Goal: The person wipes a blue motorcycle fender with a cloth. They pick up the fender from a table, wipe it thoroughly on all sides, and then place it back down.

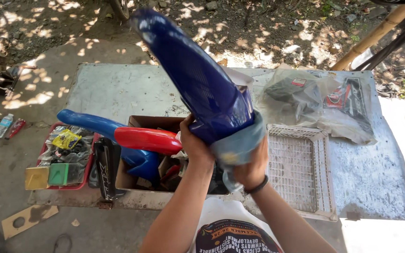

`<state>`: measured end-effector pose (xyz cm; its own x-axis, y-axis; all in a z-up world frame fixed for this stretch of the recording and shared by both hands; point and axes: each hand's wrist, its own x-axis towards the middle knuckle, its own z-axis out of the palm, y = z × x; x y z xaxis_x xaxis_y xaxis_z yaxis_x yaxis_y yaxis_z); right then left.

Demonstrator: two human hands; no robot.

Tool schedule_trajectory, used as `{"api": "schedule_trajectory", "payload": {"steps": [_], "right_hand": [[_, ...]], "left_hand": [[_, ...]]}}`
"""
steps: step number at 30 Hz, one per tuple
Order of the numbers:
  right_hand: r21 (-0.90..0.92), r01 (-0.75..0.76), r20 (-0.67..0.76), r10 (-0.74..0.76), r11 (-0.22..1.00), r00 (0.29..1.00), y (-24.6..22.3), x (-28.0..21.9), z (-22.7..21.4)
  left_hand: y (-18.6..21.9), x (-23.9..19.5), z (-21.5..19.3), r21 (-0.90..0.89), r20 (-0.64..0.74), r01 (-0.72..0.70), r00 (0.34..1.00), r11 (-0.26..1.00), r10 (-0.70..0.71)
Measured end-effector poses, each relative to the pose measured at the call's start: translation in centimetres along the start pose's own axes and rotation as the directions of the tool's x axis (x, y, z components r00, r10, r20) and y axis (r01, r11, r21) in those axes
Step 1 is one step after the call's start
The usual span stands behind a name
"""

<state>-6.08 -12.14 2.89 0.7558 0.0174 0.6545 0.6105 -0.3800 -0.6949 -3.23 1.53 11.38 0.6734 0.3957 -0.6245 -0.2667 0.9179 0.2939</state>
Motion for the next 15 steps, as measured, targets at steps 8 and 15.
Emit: {"api": "schedule_trajectory", "payload": {"steps": [8,15], "right_hand": [[-0.352,0.266,0.161,-0.222,0.897,0.962,4.9,-2.3,0.0],[-0.284,0.338,0.142,-0.310,0.897,0.940,5.7,-2.3,1.0]], "left_hand": [[1.5,-0.6,0.4,0.037,-0.009,-0.001,1.000,0.999,0.001],[3.2,-0.7,0.1,0.072,-0.028,0.000,1.000,0.997,0.002]]}}
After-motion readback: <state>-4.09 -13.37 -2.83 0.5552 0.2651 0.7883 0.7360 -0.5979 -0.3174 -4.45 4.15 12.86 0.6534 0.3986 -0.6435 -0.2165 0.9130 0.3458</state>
